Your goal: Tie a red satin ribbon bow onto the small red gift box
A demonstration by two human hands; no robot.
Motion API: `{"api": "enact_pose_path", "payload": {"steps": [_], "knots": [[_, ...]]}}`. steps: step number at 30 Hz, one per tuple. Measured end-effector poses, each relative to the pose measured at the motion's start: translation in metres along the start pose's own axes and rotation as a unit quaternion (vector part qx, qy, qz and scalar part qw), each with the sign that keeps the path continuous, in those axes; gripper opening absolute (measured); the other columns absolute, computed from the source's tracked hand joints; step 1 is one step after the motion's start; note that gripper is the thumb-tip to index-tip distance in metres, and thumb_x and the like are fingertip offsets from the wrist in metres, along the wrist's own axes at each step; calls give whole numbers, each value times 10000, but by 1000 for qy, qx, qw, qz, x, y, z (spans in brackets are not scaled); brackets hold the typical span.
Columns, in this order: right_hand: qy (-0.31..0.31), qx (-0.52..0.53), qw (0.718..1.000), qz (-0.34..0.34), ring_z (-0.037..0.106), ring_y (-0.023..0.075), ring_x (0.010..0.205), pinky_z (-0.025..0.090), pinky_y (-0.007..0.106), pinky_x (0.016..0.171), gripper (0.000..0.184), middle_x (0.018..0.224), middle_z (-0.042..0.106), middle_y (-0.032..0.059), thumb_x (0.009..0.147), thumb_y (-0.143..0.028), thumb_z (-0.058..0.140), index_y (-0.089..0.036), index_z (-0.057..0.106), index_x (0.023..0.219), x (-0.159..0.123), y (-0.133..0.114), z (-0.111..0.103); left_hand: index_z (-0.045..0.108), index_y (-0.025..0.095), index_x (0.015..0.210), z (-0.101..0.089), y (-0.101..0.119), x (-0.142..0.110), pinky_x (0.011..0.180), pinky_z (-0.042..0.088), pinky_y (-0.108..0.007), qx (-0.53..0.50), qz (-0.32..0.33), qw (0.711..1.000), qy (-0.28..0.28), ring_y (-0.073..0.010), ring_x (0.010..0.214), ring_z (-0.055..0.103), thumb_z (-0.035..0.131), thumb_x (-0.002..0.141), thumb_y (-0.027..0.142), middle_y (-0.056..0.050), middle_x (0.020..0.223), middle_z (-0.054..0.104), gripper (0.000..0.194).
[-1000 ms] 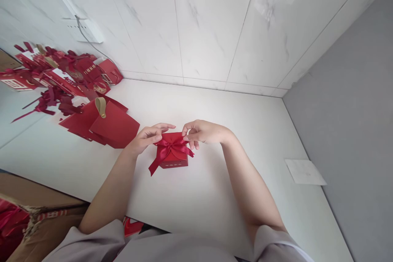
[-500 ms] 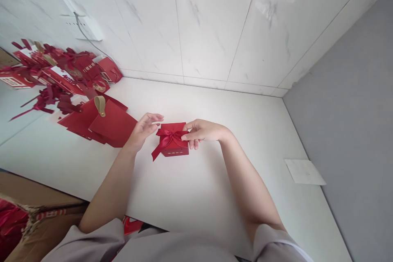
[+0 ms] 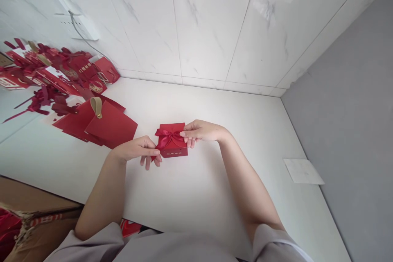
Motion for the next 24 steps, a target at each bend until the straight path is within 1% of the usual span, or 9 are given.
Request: {"api": "enact_pose_path", "payload": {"steps": [2, 4, 7, 9, 11, 15, 19, 24], "knots": [[4, -6, 1000, -3, 660, 166, 743, 459, 290, 717, 489, 828, 708, 66, 811, -641, 636, -153, 667, 793, -1, 1, -3, 776, 177, 857, 1, 2, 4, 563, 507, -226, -32, 6, 999, 16, -186, 697, 721, 624, 830, 533, -114, 921, 759, 389], [14, -11, 1000, -2, 661, 168, 751, 450, 287, 707, 495, 829, 711, 70, 817, -644, 627, -151, 669, 790, -4, 1, -7, 772, 177, 848, -1, 2, 8, 638, 528, -235, -64, 9, 996, 55, -211, 822, 733, 636, 825, 528, -112, 958, 757, 377], [19, -10, 1000, 3, 674, 175, 766, 448, 288, 705, 500, 872, 725, 87, 839, -642, 600, -149, 678, 812, -8, 1, -11, 745, 172, 816, -8, 3, 11, 681, 521, -238, -117, 29, 983, 141, -219, 904, 725, 612, 844, 537, -105, 999, 752, 390], [14, -10, 1000, 4, 681, 177, 766, 453, 290, 711, 502, 891, 733, 92, 856, -641, 580, -151, 684, 828, -11, 1, -12, 712, 161, 779, -10, 4, 14, 703, 520, -249, -145, 45, 973, 174, -224, 922, 722, 595, 854, 545, -107, 1012, 749, 408], [15, -9, 1000, 10, 686, 175, 750, 460, 288, 702, 501, 900, 738, 90, 857, -645, 576, -156, 685, 848, -13, 1, -14, 669, 150, 730, -9, 4, 18, 722, 519, -260, -165, 53, 970, 173, -233, 947, 716, 595, 854, 546, -114, 1026, 745, 421], [28, -2, 999, 22, 691, 177, 725, 468, 284, 676, 516, 900, 742, 94, 835, -663, 593, -155, 679, 871, -16, 4, -20, 610, 143, 662, -7, 3, 23, 753, 515, -269, -185, 57, 970, 150, -239, 988, 701, 629, 837, 521, -123, 1042, 740, 417], [25, -3, 1000, 16, 696, 179, 744, 465, 278, 687, 520, 903, 742, 99, 834, -661, 595, -148, 680, 851, -17, 7, -24, 615, 146, 640, -10, 0, 24, 763, 510, -276, -190, 61, 967, 156, -236, 992, 695, 643, 832, 489, -119, 1036, 738, 394], [25, -2, 1000, 14, 699, 177, 733, 457, 268, 669, 512, 879, 744, 91, 819, -660, 612, -151, 666, 820, -18, 10, -26, 647, 147, 623, -9, -1, 25, 791, 510, -294, -176, 72, 974, 124, -246, 1025, 679, 659, 827, 441, -132, 1087, 726, 357]]}}
Point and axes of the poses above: each hand's wrist, its own x-axis towards the middle knuckle, its own z-axis out of the palm, y = z × x, the point moved 5 cm from there along x, towards the middle knuckle
